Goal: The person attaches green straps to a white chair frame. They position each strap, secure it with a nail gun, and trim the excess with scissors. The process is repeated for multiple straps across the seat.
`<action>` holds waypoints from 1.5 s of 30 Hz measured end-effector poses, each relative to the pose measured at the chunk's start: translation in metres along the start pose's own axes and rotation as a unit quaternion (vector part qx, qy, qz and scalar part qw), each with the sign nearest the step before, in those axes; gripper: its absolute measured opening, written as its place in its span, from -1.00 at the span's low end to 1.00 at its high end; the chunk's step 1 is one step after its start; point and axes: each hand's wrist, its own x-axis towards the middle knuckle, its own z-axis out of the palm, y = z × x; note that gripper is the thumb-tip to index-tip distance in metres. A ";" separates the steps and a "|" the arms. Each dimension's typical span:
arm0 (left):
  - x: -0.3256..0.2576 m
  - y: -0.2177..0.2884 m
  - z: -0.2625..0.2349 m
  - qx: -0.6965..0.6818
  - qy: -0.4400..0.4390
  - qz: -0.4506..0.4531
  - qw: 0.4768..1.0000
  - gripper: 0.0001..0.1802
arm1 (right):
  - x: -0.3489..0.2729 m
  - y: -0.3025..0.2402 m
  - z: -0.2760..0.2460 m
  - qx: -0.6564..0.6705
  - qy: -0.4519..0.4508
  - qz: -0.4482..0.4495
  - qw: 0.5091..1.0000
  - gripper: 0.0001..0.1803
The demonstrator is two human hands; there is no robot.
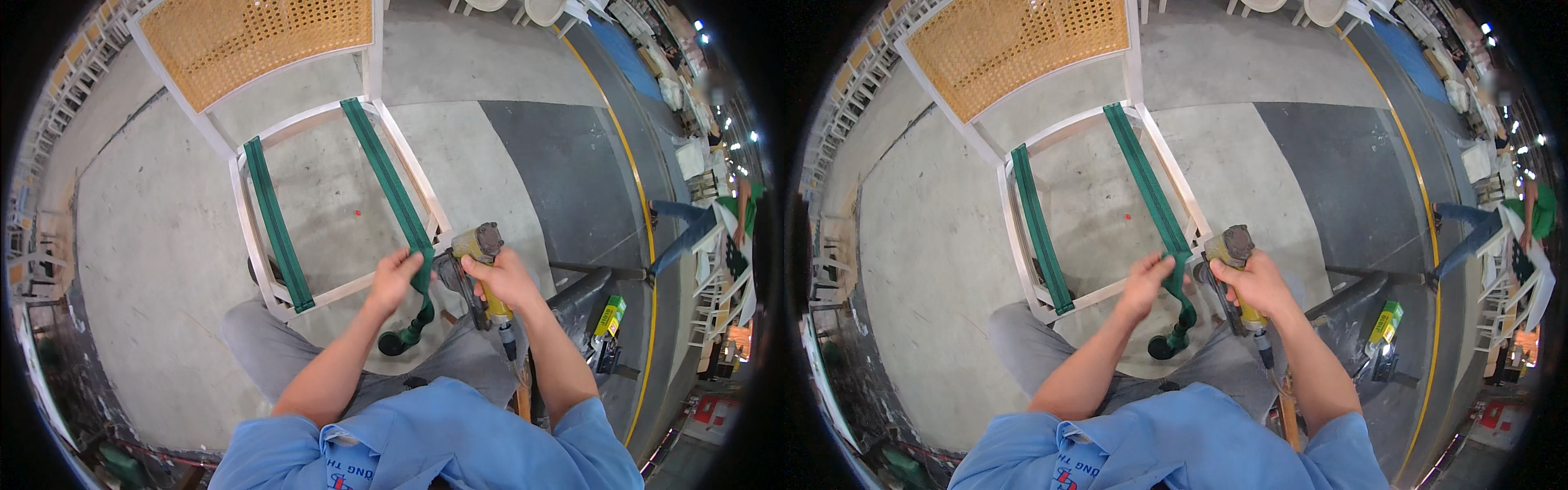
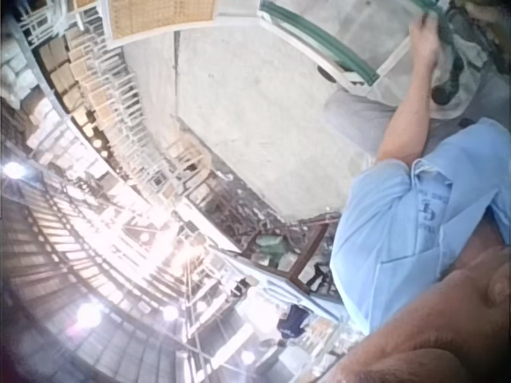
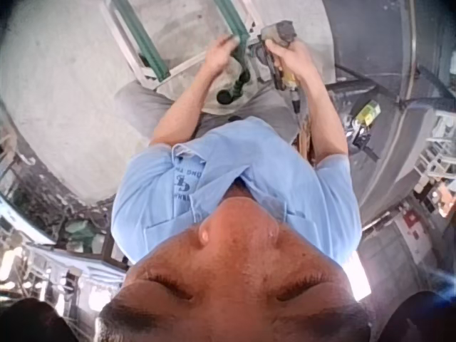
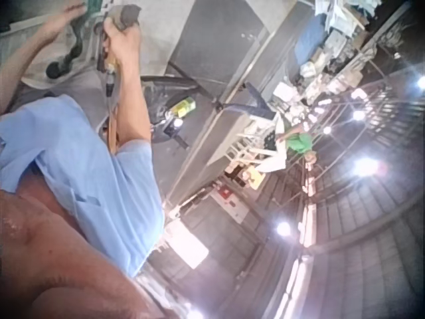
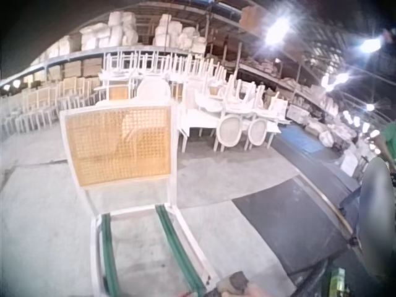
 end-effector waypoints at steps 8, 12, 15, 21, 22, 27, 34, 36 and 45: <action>0.057 0.042 -0.022 -0.029 0.037 -0.123 0.991 -0.70 | 0.030 -0.003 0.020 -0.031 -0.007 0.026 0.999 -0.64; 0.058 0.038 -0.027 -0.069 0.026 -0.111 0.991 -0.73 | 0.039 -0.003 0.027 -0.058 -0.011 0.029 0.998 -0.62; 0.058 0.039 -0.027 -0.080 0.025 -0.117 0.990 -0.73 | 0.041 -0.001 0.028 -0.069 -0.012 0.033 0.997 -0.59; 0.055 0.045 -0.030 -0.081 0.015 -0.117 0.990 -0.72 | 0.043 0.003 0.033 -0.069 -0.002 0.050 0.996 -0.57; 0.054 0.046 -0.031 -0.077 0.010 -0.118 0.990 -0.72 | 0.043 0.004 0.034 -0.072 -0.001 0.050 0.996 -0.57; 0.056 0.044 -0.031 -0.076 0.013 -0.121 0.990 -0.71 | 0.042 0.005 0.037 -0.088 -0.006 0.046 0.995 -0.58; 0.058 0.039 -0.029 -0.083 0.011 -0.115 0.990 -0.71 | 0.037 -0.002 0.047 -0.092 -0.010 0.055 0.994 -0.57; 0.058 0.039 -0.030 -0.082 0.010 -0.117 0.990 -0.71 | 0.036 -0.003 0.048 -0.092 -0.012 0.057 0.994 -0.57; 0.058 0.040 -0.036 -0.075 -0.008 -0.113 0.991 -0.67 | 0.031 -0.010 0.050 -0.086 -0.029 0.043 0.995 -0.60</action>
